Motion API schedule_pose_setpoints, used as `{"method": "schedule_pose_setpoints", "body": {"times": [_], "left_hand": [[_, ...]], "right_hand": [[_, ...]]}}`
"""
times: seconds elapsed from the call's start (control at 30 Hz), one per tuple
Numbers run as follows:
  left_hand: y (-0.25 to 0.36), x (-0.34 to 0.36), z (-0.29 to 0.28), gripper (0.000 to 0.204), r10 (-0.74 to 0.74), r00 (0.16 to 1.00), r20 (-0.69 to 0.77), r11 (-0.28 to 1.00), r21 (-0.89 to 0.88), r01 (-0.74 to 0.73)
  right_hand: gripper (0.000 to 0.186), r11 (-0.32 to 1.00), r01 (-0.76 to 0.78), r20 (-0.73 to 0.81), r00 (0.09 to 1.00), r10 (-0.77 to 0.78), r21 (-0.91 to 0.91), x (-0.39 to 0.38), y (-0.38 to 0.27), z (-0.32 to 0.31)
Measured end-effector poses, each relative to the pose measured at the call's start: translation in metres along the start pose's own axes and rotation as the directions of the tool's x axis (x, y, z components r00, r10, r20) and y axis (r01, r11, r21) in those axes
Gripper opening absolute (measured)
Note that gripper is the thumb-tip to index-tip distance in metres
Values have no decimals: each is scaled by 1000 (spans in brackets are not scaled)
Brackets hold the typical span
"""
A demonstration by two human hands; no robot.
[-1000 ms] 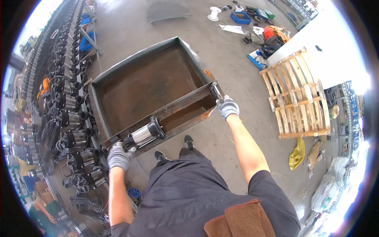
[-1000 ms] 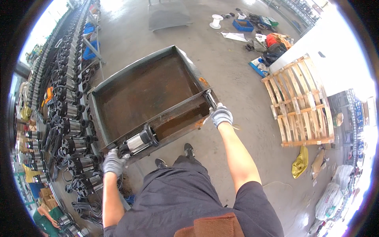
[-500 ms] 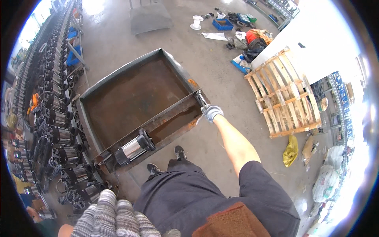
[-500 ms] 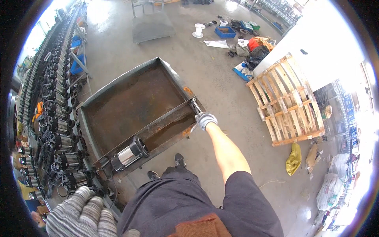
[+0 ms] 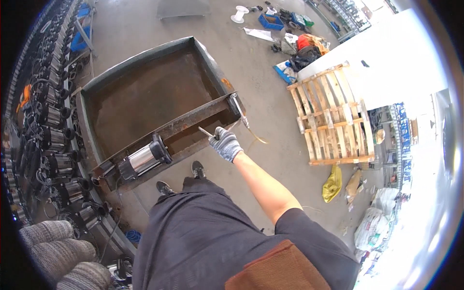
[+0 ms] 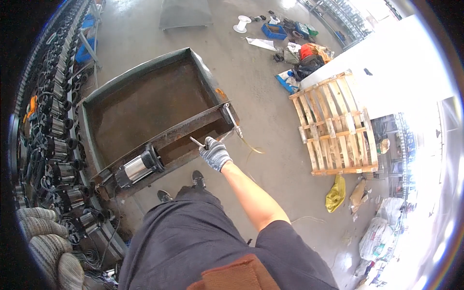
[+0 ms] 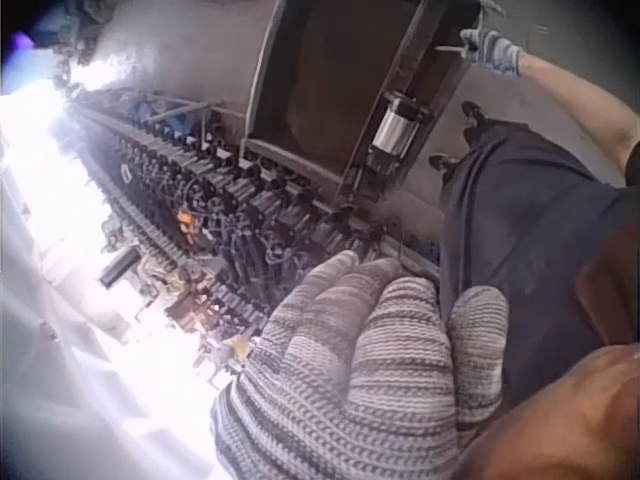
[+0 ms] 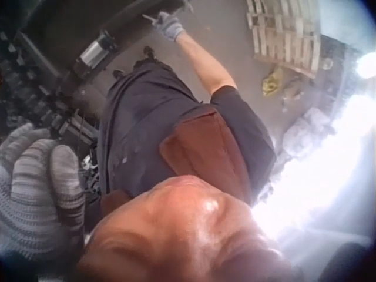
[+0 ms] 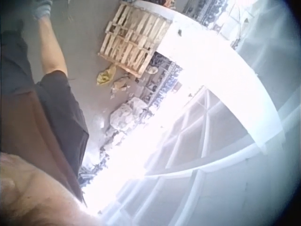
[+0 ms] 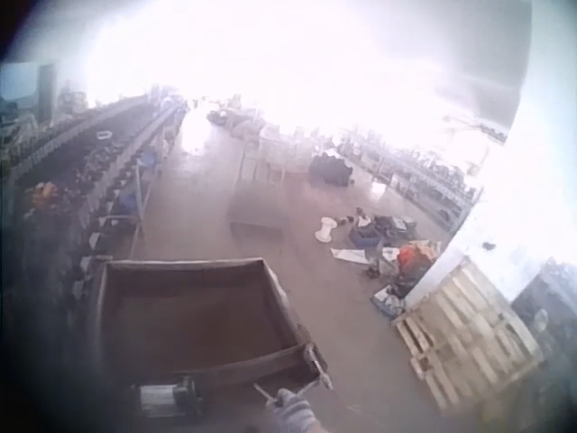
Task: Testing industrial water pumps by submerging them in a water tank and checking for leaks or operation.
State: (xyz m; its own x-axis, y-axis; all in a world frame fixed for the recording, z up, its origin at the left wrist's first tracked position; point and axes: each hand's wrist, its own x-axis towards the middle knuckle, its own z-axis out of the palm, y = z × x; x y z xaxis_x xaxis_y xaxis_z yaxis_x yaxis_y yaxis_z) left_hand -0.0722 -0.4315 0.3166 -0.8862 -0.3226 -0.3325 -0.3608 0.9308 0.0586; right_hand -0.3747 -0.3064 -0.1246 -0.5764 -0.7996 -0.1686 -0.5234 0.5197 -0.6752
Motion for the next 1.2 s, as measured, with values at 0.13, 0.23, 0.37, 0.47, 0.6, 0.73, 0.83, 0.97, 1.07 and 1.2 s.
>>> {"method": "schedule_pose_setpoints", "body": {"times": [0.13, 0.23, 0.37, 0.47, 0.6, 0.73, 0.83, 0.97, 1.07, 1.2], "left_hand": [[-10, -10, 1, 39, -14, 1000, 23, 1000, -9, 14], [-7, -4, 1, 39, 22, 999, 27, 999, -30, -21], [3, -13, 7, 38, -1, 999, 46, 1000, -24, 2], [11, -14, 6, 38, -11, 998, 63, 1000, -13, 12], [20, -22, 4, 38, -35, 993, 110, 999, -7, 36], [33, -15, 5, 37, -42, 983, 180, 999, 10, 41], [44, -7, 15, 37, -107, 960, 259, 994, 25, 104], [-14, 37, 111, 34, -314, 928, 201, 936, -95, 338], [-81, 44, 248, 48, -606, 775, 180, 721, -287, 631], [-104, 45, 410, 76, -776, 627, 75, 383, -733, 562]], "right_hand": [[27, 998, -39, -21, 999, 39, 44, -6, -14, 15], [24, 993, 11, -22, 1000, -9, 117, -8, -16, 2], [17, 966, 27, 134, 989, -63, 258, -8, -34, 14], [17, 963, 42, 237, 966, -108, 268, -4, -39, 15], [20, 922, 1, 362, 919, -153, 388, -2, -47, 32], [21, 894, -45, 378, 915, -142, 446, 0, -40, 44], [19, 896, -14, 377, 910, -173, 444, 13, -53, 53], [19, 932, 7, 355, 924, -144, 361, 15, -29, 49], [15, 871, 38, 372, 894, -248, 490, 14, -44, 56], [14, 867, 204, 395, 826, -402, 455, 26, -51, 57]]}}
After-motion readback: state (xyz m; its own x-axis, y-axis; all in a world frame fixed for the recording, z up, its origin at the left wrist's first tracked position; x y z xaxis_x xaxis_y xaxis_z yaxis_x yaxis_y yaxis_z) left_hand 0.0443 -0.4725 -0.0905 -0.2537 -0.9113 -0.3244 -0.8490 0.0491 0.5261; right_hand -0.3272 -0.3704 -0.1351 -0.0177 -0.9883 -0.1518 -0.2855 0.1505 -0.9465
